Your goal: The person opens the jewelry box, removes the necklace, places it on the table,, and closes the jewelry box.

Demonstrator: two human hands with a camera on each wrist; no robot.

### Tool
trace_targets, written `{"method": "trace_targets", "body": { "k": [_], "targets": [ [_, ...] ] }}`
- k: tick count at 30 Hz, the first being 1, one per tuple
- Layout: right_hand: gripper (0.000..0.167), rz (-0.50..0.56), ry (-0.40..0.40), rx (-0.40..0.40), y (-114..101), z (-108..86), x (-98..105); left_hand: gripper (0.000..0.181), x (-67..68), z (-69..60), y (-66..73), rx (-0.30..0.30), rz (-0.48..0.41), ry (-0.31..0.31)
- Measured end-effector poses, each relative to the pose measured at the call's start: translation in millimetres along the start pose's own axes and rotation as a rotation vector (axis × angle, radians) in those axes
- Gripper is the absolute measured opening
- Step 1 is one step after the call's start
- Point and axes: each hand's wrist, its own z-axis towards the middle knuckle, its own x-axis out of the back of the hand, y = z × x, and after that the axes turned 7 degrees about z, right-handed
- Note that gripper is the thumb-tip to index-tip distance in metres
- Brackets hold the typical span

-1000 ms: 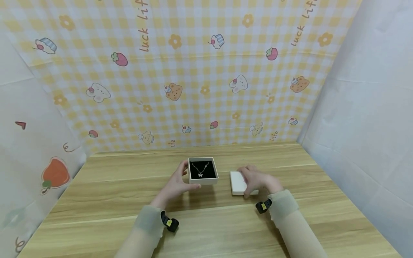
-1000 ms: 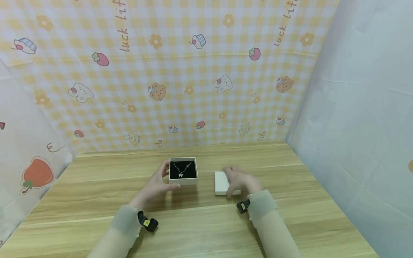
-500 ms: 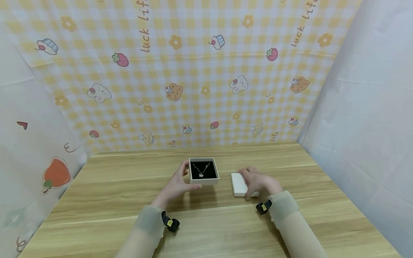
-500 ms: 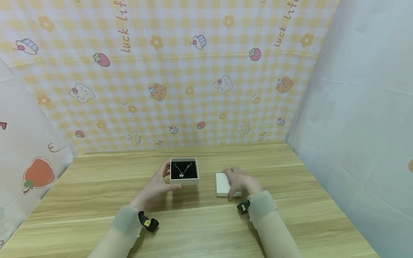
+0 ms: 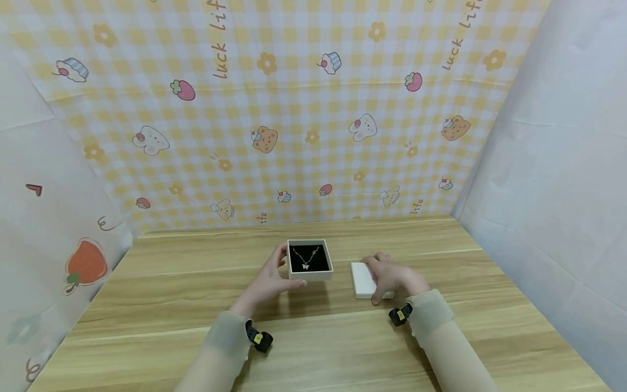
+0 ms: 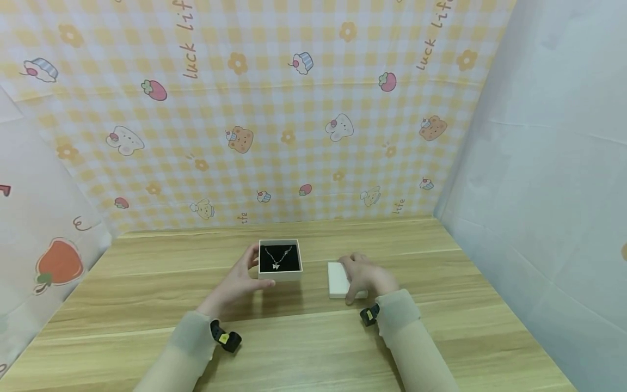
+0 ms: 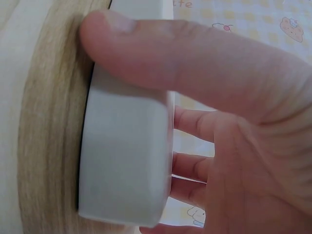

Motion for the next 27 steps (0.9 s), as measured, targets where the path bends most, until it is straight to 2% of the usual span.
{"method": "trace_targets", "body": {
  "k": [3,5,13,20,27],
  "targets": [
    [0.100,-0.002,-0.003,0.008,0.0,-0.2,0.0,0.086,-1.6,4.5,-13.0,0.001,0.001,0.012],
    [0.100,0.000,-0.007,0.008,0.0,-0.7,0.1,0.085,-1.8,5.5,-16.6,-0.008,0.003,0.017],
    [0.115,0.040,-0.021,0.017,-2.4,-5.3,6.3,0.086,-1.1,5.6,-17.7,-0.011,0.001,0.019],
    [0.113,0.064,-0.009,0.164,-11.3,-8.4,19.1,0.089,-0.7,6.3,-15.9,-0.024,-0.006,0.016],
    [0.107,0.116,-0.025,0.328,-37.9,-8.5,26.5,0.087,-1.1,5.1,-16.1,-0.012,-0.010,0.013]
  ]
}}
